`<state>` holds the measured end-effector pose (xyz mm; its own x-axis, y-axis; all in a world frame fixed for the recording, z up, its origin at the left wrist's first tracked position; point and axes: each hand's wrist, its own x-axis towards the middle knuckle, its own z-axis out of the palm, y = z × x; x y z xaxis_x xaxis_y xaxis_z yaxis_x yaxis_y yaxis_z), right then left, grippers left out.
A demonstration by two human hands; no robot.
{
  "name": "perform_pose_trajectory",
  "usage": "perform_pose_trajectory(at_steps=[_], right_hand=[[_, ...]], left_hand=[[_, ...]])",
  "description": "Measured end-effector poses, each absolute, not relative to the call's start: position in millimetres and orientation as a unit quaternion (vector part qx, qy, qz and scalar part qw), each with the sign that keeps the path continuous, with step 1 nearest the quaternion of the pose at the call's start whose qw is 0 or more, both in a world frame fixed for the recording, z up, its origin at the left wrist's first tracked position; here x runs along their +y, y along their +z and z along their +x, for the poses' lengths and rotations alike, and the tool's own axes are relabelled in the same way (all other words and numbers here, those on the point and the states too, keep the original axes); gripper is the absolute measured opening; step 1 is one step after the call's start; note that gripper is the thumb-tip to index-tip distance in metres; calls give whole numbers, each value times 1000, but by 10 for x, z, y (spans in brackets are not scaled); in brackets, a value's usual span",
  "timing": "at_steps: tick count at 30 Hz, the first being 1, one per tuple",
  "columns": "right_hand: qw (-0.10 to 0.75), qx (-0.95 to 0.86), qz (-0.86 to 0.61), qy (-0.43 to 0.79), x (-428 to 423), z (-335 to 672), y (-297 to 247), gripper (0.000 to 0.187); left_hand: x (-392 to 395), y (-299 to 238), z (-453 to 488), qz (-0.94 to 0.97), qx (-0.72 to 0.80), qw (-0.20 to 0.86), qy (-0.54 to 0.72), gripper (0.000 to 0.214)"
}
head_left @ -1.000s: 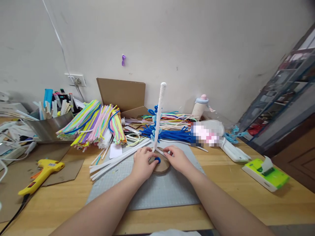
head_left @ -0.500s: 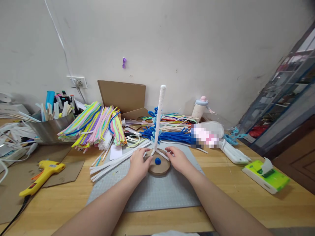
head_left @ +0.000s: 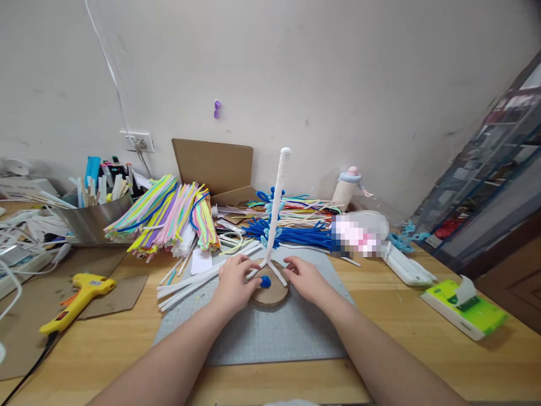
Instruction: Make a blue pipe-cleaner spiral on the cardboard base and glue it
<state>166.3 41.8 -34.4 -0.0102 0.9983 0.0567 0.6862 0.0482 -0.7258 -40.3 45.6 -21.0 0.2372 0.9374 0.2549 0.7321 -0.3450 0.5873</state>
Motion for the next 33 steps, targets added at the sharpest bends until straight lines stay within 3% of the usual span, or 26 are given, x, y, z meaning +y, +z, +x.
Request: perform_pose_trajectory(at_steps=[8,16,21,25,33], right_hand=[[283,-686,-624,244,392,1614,-379,29],[292,-708,-617,180,355,1590,-322,28],[307,-782,-529,121,255,1515,-237,28],[292,-802,-510,109,223,1478,-268,31],[287,-799,-518,103,257,1481,-318,30]], left_hand=[[483,-295,-332,787,517,166,294,8],[492,-305,-319,799,508,151,285,8],[484,-299,-306,816,496,126,269,8],[465,-270,-307,835,479,106,250,3],[411,-201,-292,867,435,77,232,13]])
